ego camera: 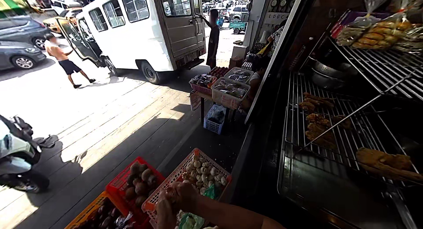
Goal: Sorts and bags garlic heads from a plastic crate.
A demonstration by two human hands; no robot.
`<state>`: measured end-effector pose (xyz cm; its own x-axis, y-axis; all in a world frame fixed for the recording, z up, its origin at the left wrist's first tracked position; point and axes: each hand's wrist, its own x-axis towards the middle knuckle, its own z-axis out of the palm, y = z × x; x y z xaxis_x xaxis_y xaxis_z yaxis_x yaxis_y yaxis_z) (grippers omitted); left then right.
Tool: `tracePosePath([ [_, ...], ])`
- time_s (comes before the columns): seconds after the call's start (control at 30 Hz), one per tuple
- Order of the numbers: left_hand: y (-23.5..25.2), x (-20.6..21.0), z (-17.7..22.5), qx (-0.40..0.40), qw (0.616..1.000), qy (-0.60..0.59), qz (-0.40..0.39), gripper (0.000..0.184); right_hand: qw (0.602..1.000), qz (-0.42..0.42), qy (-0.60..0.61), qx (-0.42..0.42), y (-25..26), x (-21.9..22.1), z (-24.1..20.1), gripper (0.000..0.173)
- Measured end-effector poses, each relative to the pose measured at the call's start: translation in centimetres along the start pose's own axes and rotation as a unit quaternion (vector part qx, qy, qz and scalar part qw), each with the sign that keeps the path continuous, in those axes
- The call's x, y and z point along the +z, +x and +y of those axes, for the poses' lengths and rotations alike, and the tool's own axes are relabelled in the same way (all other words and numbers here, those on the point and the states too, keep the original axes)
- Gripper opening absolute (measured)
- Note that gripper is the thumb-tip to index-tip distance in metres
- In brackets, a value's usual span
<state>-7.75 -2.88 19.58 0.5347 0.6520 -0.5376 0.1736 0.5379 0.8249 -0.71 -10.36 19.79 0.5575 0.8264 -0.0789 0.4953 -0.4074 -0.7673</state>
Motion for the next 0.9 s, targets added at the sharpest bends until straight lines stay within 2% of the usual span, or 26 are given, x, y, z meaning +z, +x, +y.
tracePosePath([
  [0.07, 0.1, 0.0, -0.3, 0.049, 0.998, 0.046, -0.006, 0.04, 0.999, -0.013, 0.011, 0.031, -0.1, 0.1, 0.4, 0.058],
  [0.13, 0.0, 0.1, -0.3, 0.097, 0.991, 0.091, -0.032, 0.047, 0.995, -0.018, 0.044, 0.086, 0.3, 0.1, 0.8, 0.065],
  [0.2, 0.0, 0.3, -0.5, 0.157, 0.981, 0.112, -0.027, 0.041, 0.991, -0.013, 0.067, 0.116, 0.3, 0.0, 0.8, 0.068],
  [0.37, -0.3, -0.2, -0.5, 0.315, 0.92, 0.232, -0.005, 0.039, 0.986, 0.031, 0.108, 0.125, -0.5, -0.6, -0.9, 0.064],
  [0.43, -0.5, -0.2, -0.4, 0.342, 0.902, 0.263, 0.016, 0.039, 0.988, 0.039, 0.095, 0.118, -0.3, -0.8, -1.4, 0.066],
  [0.5, -0.6, -0.4, -0.3, 0.334, 0.903, 0.268, 0.029, 0.044, 0.989, 0.035, 0.084, 0.113, -0.2, -0.9, -1.8, 0.065],
  [0.57, -0.2, -0.5, -0.6, 0.295, 0.927, 0.23, 0.014, 0.054, 0.991, 0.036, 0.071, 0.105, 0.0, -0.6, -2.0, 0.063],
  [0.67, 0.0, -0.3, -0.6, 0.212, 0.964, 0.159, -0.013, 0.077, 0.994, 0.008, 0.029, 0.102, 0.4, -1.1, -2.4, 0.057],
  [0.7, 0.1, -0.3, -0.6, 0.196, 0.97, 0.145, -0.024, 0.078, 0.995, -0.001, 0.019, 0.098, 0.4, -1.4, -2.6, 0.056],
  [0.8, -0.2, -0.2, 0.1, 0.176, 0.974, 0.137, -0.052, 0.063, 0.998, 0.003, -0.005, 0.067, 0.4, -1.6, -2.8, 0.055],
  [0.9, -0.9, 0.4, 0.7, 0.128, 0.987, 0.094, -0.022, 0.056, 0.999, 0.012, -0.008, 0.03, 0.4, -1.4, -2.7, 0.052],
])
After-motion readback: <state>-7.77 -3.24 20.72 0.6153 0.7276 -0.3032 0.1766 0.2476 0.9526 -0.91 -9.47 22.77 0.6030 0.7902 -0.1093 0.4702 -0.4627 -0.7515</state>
